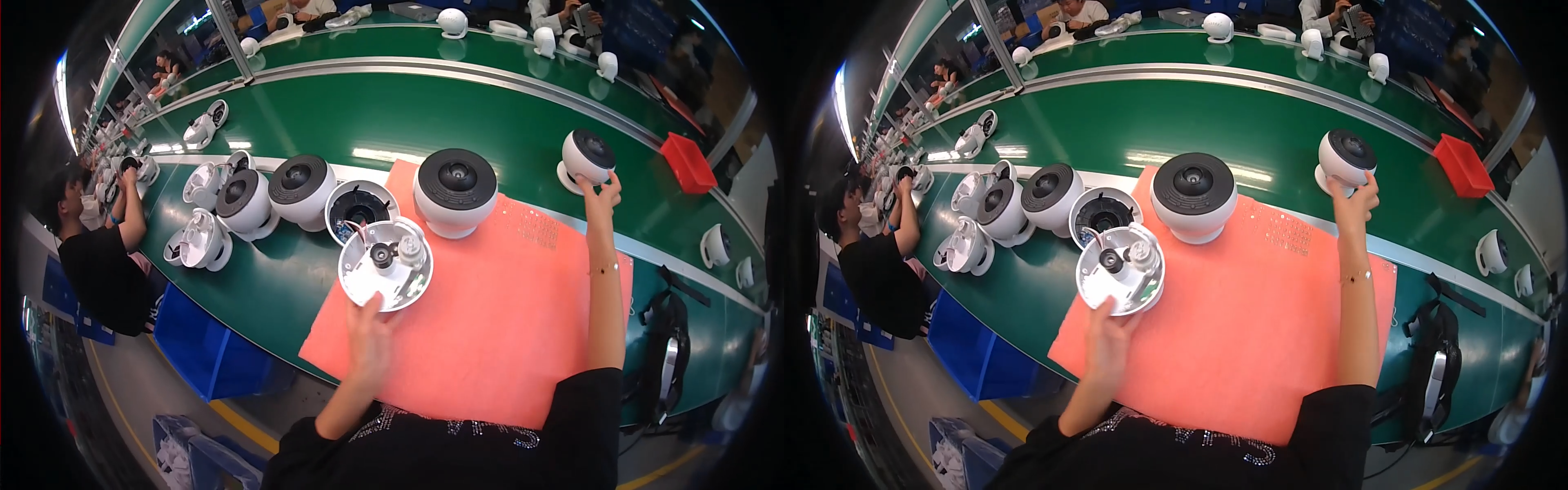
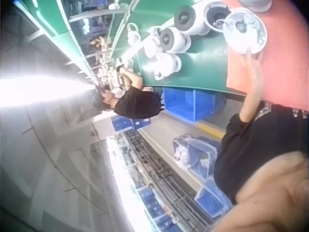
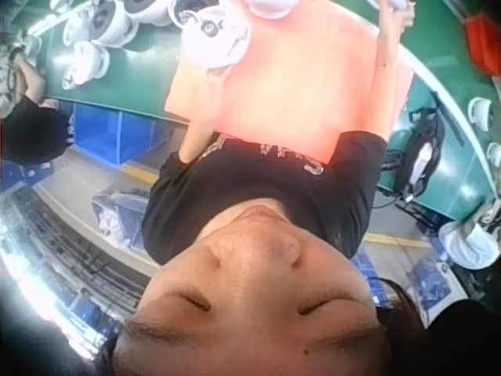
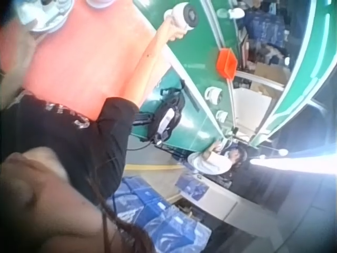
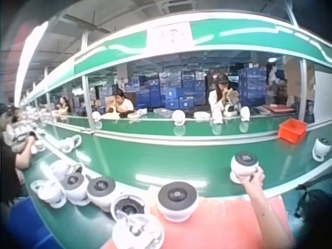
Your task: Assemble the internal components and outer housing of dome security cameras on a production line.
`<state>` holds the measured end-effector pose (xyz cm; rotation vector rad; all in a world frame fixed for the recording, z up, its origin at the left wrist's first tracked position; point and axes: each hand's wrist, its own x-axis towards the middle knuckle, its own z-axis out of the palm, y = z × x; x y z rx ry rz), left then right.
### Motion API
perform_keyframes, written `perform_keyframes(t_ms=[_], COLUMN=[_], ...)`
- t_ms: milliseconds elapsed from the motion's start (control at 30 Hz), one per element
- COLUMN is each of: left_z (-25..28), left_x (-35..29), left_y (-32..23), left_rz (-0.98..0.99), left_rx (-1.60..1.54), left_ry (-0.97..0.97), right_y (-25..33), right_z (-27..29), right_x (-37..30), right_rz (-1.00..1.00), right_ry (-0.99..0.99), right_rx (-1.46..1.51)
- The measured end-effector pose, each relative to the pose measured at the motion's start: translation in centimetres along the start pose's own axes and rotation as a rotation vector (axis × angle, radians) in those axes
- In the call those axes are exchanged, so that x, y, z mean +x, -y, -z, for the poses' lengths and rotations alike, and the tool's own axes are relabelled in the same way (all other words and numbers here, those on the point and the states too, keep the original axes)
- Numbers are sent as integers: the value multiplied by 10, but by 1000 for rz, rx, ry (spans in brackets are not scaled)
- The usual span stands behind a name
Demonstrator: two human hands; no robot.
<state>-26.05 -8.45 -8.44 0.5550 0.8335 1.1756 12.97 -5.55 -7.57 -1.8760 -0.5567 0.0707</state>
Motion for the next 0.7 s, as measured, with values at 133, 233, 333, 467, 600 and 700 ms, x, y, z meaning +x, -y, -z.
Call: perform_keyframes(t_ms=[133, 233, 333, 467, 600, 700], left_z=[48, 68, 80, 84, 47, 45], left_x=[-4, -7, -6, -6, 9, 40], left_y=[-41, -71, -94, -115, -122, -142], left_rz=[-51, -61, -23, 51, 50, 282], left_rx=[90, 143, 155, 233, 335, 488], left_ry=[126, 93, 167, 386, 413, 579], right_y=[58, 84, 83, 75, 68, 75], right_z=[20, 21, 4, -4, 5, 33], right_x=[-96, -155, -180, -181, -177, -179], right_rz=[770, 1132, 1384, 1440, 1529, 1619], right_ry=[368, 639, 601, 415, 420, 469], right_rx=[50, -19, -186, -21, 206, 203])
